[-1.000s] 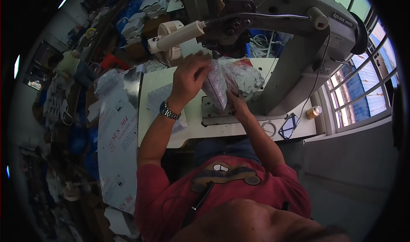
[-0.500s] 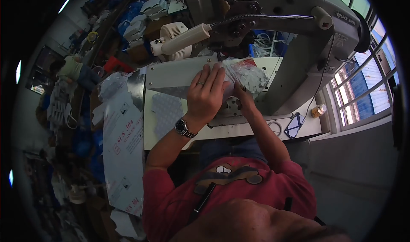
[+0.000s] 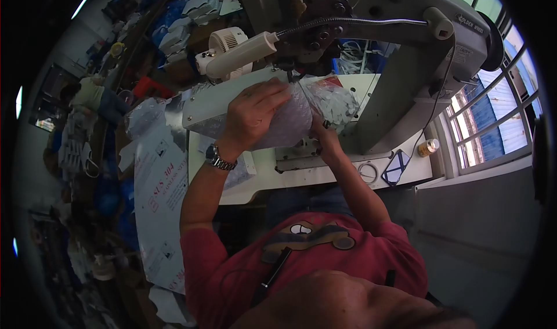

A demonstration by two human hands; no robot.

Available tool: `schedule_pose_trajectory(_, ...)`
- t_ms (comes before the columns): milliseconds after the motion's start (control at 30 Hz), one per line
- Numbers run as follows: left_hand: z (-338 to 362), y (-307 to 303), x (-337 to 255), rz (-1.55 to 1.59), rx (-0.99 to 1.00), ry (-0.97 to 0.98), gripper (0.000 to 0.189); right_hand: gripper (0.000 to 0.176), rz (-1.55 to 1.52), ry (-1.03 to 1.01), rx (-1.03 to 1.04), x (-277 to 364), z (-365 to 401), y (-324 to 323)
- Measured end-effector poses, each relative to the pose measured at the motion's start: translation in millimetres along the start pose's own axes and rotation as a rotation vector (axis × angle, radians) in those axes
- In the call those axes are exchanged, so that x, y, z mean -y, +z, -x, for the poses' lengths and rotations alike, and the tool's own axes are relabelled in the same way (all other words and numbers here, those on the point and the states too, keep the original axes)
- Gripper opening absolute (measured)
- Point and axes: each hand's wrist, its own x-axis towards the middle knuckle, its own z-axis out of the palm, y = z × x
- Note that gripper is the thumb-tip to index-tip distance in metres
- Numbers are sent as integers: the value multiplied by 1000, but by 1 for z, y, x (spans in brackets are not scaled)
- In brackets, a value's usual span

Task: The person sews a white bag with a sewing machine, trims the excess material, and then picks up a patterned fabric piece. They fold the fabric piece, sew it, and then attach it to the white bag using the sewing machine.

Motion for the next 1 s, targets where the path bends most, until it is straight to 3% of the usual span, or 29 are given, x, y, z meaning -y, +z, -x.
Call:
schedule_pose_trajectory(167, -7, -2, 6, 2, 35, -40, 35, 36, -18, -20, -2, -3, 0, 3)
schedule_pose_trajectory(267, -15, -8, 11, 63, 62, -115, 28, 40, -40, -8, 2, -4, 2, 3)
schedule_pose_trajectory(333, -33, -28, 14, 283, 431, -511, 31, 43, -21, 0, 22, -7, -1, -6)
schedule_pose_trajectory(367, -40, -31, 24, 277, 429, -515, 31, 47, -6, 8, 31, -10, -4, -11)
schedule_pose_trajectory(433, -58, -32, 50, 59, 524, -260, 59, 49, 21, 26, -1, -13, -4, -15)
schedule_pose_trajectory(467, -61, -26, 67, 56, 522, -265, 59, 51, 47, 39, -39, -14, -3, -16)
schedule_pose_trajectory(567, -64, -15, 92, 302, 775, -358, 86, 56, -15, 8, -22, -18, 12, -13)
schedule_pose_trajectory(700, -72, -27, 60, 182, 794, -366, 90, 63, -26, -17, 28, -35, 24, -17)
schedule_pose_trajectory(867, -55, -16, 27, 57, 732, -426, 78, 55, 128, 212, 186, -40, 44, -15)
schedule_pose_trajectory(933, -42, -10, 14, -82, 478, -407, 79, 53, 104, 169, 211, -50, 43, -17)
schedule_pose_trajectory(1000, -40, -5, 0, -169, 451, -432, 80, 53, 79, 122, 237, -54, 45, -21)
